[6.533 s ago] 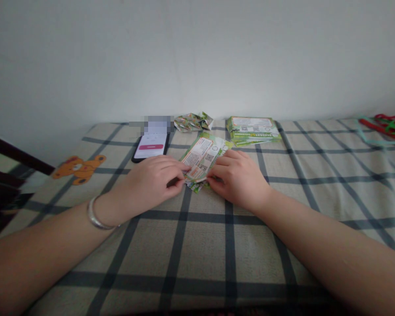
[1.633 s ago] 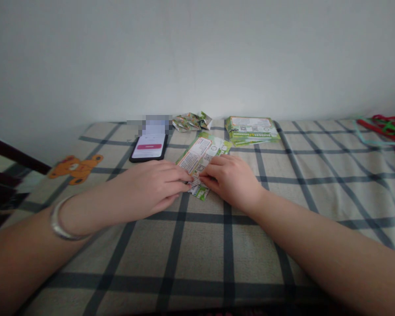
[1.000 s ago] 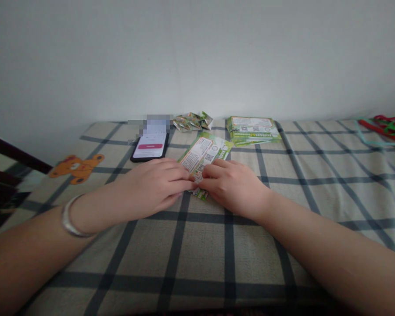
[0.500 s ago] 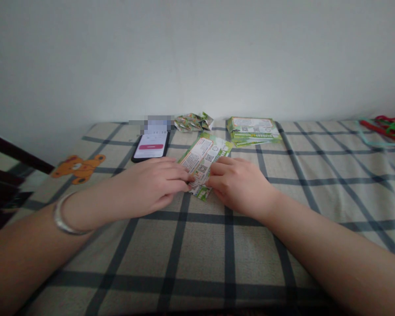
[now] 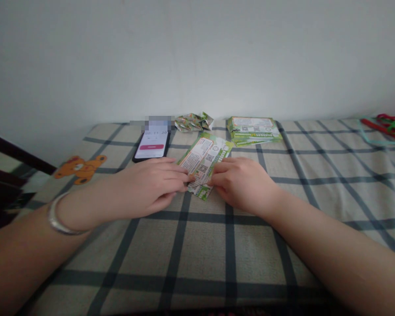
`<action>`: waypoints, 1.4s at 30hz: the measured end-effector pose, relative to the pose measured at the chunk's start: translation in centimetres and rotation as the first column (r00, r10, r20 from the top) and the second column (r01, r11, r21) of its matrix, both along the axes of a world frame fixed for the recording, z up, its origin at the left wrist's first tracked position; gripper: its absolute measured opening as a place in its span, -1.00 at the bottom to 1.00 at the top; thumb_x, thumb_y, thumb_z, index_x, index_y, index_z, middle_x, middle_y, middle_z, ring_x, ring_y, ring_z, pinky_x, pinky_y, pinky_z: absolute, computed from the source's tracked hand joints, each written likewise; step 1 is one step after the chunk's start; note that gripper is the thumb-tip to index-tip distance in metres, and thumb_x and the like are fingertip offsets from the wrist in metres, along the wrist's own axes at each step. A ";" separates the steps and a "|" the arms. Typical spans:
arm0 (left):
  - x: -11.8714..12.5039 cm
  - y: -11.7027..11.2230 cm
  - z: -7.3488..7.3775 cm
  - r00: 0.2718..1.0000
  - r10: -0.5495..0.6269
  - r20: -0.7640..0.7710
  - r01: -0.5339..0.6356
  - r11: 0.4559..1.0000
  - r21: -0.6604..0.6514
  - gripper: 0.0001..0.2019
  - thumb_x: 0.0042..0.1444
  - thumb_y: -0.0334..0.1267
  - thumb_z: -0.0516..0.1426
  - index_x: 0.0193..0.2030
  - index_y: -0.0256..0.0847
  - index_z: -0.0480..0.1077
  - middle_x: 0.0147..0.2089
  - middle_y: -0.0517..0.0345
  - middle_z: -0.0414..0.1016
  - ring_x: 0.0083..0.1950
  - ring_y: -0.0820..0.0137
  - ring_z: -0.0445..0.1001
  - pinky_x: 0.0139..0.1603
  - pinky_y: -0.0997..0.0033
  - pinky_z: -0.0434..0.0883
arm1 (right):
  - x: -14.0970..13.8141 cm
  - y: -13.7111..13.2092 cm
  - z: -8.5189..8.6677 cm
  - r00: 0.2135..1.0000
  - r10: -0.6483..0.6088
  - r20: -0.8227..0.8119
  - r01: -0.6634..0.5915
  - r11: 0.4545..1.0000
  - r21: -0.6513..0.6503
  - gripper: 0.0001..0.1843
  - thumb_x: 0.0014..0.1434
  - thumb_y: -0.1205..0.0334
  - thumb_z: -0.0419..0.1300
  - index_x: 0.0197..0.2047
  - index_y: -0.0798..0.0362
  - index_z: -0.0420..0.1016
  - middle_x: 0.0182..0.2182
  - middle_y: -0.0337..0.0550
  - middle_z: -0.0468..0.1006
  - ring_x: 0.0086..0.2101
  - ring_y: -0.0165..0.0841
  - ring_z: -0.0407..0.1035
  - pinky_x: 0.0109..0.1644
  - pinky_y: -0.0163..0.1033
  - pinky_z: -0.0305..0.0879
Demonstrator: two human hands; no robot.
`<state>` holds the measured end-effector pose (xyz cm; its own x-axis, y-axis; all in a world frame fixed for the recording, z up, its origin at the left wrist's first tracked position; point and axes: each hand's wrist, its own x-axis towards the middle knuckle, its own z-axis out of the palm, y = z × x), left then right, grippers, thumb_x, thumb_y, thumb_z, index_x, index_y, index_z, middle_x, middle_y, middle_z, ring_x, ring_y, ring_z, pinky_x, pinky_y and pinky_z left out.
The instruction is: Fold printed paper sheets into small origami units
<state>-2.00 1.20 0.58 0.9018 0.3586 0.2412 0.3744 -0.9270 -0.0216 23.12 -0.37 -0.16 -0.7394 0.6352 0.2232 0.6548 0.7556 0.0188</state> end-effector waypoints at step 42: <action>0.9 0.2 -2.2 0.978 0.157 0.139 -0.152 0.987 -0.046 -0.74 0.17 -0.33 0.16 0.00 -0.28 0.40 -0.01 0.01 0.47 0.03 0.26 0.44 0.10 0.18 0.44 | 0.6 1.8 -0.8 0.992 -0.011 -0.127 0.006 0.999 -0.037 -0.82 0.13 0.12 0.24 -0.22 0.01 0.52 -0.32 -0.16 0.50 -0.26 -0.24 0.36 -0.15 -0.13 0.19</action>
